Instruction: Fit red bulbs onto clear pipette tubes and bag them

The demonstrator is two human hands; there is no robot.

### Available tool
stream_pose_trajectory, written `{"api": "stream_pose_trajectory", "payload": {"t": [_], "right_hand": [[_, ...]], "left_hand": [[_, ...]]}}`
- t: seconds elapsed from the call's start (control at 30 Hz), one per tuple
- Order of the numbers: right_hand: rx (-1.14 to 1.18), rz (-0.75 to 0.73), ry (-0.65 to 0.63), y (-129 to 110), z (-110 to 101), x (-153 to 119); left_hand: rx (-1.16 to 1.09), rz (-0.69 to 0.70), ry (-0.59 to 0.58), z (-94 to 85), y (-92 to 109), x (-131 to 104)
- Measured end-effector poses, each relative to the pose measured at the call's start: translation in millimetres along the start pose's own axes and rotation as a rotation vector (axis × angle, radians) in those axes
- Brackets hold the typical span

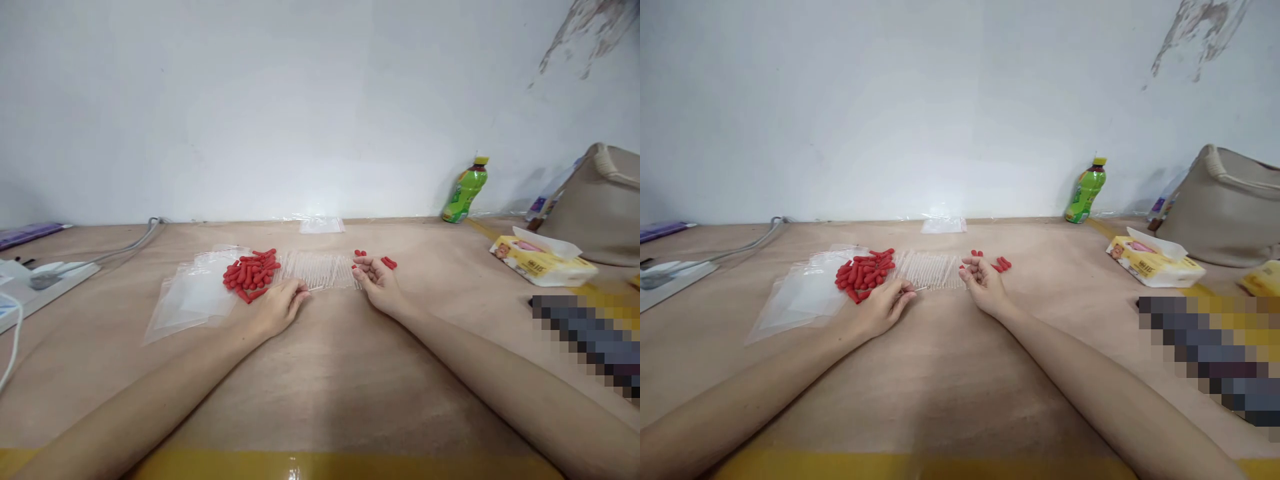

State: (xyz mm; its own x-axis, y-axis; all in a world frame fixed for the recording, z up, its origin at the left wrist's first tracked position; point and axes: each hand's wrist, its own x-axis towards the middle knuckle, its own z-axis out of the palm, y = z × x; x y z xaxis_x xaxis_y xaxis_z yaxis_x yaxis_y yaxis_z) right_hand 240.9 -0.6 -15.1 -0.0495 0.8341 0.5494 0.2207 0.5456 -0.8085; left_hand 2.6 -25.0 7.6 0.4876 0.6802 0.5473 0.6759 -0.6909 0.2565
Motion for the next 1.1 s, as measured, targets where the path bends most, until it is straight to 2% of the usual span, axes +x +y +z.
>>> {"api": "stream_pose_trajectory", "payload": {"t": [0.07,0.17,0.27,0.37,0.5,1.1], "right_hand": [[0.043,0.022,0.002,-2.6,2.7,-2.3],[-0.066,-0.002,-0.018,-5.6,2.8,-4.9],[-0.246,-0.132,-0.115,-10.9,1.9,-7.7],[-0.331,-0.276,-0.208,-17.1,2.7,-10.2],[-0.356,-0.344,-0.266,-21.4,4.1,-12.4],[-0.358,-0.412,-0.320,-23.8,4.1,-14.2]], "left_hand": [[-0.019,-0.007,0.038,-0.1,-0.9,-3.2],[-0.024,0.058,0.061,2.3,-0.2,-1.4],[-0.011,0.101,0.030,4.4,1.5,1.4],[-0.012,0.097,0.014,6.1,2.2,3.3],[-0.030,0.137,0.050,9.4,0.4,5.5],[-0.032,0.194,0.039,15.8,0.0,4.7]]}}
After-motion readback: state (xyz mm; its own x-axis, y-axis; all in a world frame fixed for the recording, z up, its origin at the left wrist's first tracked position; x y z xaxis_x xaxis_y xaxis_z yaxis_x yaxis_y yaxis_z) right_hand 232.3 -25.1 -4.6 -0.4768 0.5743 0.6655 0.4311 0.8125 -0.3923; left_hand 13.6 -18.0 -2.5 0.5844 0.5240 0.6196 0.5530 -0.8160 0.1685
